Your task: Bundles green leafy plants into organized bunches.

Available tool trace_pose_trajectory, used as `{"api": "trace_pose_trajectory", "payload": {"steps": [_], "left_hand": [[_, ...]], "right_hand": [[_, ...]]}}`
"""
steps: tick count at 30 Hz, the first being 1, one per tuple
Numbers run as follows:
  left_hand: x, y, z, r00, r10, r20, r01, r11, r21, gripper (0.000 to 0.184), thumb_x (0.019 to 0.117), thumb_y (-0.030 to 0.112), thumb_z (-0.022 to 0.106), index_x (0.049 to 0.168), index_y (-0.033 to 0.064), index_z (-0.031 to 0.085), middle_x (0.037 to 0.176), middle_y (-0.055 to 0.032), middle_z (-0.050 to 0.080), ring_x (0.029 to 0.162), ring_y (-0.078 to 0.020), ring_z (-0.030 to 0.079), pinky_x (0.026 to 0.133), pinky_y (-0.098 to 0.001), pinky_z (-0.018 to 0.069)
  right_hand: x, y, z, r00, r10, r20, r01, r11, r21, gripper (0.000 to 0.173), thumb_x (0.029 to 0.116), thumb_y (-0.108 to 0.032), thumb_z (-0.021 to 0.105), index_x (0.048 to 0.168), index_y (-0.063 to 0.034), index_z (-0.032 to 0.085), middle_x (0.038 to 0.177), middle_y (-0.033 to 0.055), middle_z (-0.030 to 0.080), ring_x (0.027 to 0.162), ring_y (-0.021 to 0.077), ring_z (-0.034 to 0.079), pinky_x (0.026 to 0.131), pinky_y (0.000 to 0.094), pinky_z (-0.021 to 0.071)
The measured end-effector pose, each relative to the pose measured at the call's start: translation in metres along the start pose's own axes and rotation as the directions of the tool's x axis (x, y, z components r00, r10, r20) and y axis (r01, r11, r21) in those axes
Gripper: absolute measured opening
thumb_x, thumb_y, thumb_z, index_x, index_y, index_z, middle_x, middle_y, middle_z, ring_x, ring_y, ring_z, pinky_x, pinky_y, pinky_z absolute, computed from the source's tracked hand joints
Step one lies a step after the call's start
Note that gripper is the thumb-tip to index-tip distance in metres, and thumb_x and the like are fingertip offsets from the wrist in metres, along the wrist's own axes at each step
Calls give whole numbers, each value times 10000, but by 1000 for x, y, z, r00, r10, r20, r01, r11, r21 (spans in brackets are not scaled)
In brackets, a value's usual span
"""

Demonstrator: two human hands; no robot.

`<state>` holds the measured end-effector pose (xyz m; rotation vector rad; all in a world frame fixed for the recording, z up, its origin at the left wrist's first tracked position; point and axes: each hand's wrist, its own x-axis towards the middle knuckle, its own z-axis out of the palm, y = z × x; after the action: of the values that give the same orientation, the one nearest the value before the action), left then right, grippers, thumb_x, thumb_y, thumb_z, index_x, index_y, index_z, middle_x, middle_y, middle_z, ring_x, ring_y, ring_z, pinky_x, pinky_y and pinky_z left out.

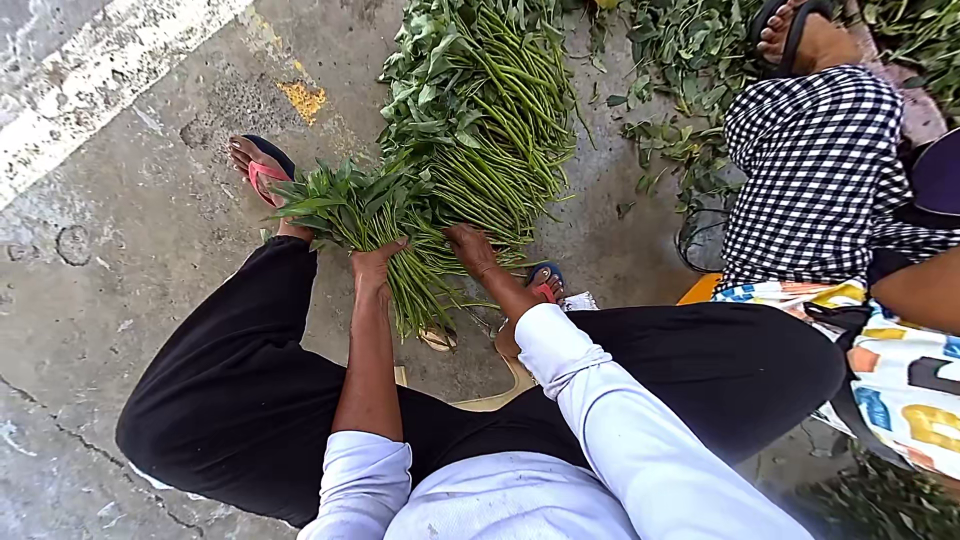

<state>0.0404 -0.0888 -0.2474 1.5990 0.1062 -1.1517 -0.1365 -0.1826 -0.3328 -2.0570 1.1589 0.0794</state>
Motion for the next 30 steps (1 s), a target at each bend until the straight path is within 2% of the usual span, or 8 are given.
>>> {"api": "trace_pose_trajectory", "payload": {"steps": [5,9,12,15,19,25,28,30], "left_hand": [[2,1,1,999,14,-31,-13,1000,25,511,796,-68,798,1239,-51,545,947,-159,743,843,-222,740,787,-382,626],[2,3,4,999,16,-39,-16,1000,5,523,798,-74,797,1255,-58,543,969,-168,749,855,-228,746,804,-386,624],[-1,5,6,999,0,-32,-1,999,-34,555,813,-47,797,1299,-24,530,1034,-165,738,875,-240,741,807,-410,624],[-4,7,8,999,22,-33,-25,996,-86,547,799,-30,818,1276,-19,551,1018,-164,737,873,-249,737,784,-420,623],[-4,2,13,999,36,-14,-38,976,-216,540,823,-60,779,1298,-38,522,1020,-194,722,879,-275,731,782,-442,623],[-25,-1,25,988,-71,140,117,929,-352,356,911,-30,686,1251,-35,584,1076,-186,729,935,-270,726,812,-441,610],[-36,-2,29,969,-79,233,164,914,-371,320,918,-18,673,1232,-20,613,1081,-181,720,933,-269,715,816,-443,605],[-42,-2,28,964,-73,255,156,933,-324,367,883,-12,725,1230,8,609,1077,-164,704,945,-260,699,836,-454,596]], "right_hand": [[0,-2,27,997,1,74,13,980,-200,242,1017,-93,592,1189,41,697,1230,257,662,1200,438,607,999,592,468],[5,-7,-8,985,45,164,-16,985,-171,271,1032,-177,583,1214,-17,705,1270,217,669,1249,407,590,1038,636,404],[7,-7,-57,975,73,212,-86,995,51,306,1054,-136,544,1271,60,635,1243,266,661,1174,410,642,1048,603,458],[-1,-8,-99,974,137,182,-188,935,300,309,1088,-178,506,1252,66,602,1040,224,706,879,310,727,870,494,589],[-19,-27,-126,963,246,111,-261,754,602,251,1092,-150,491,1188,62,584,946,146,661,700,175,662,686,347,589],[-61,-67,-104,960,275,-56,-143,649,747,264,1095,-163,488,1234,35,593,1020,151,662,784,189,658,718,353,574],[-75,-73,-82,987,123,-104,-52,853,519,251,1079,-163,531,1162,55,626,1025,200,674,896,270,679,840,449,568],[-84,-80,-76,988,2,-152,40,961,273,267,1056,-116,556,1200,89,650,1177,263,656,1088,379,661,985,535,520]]}}
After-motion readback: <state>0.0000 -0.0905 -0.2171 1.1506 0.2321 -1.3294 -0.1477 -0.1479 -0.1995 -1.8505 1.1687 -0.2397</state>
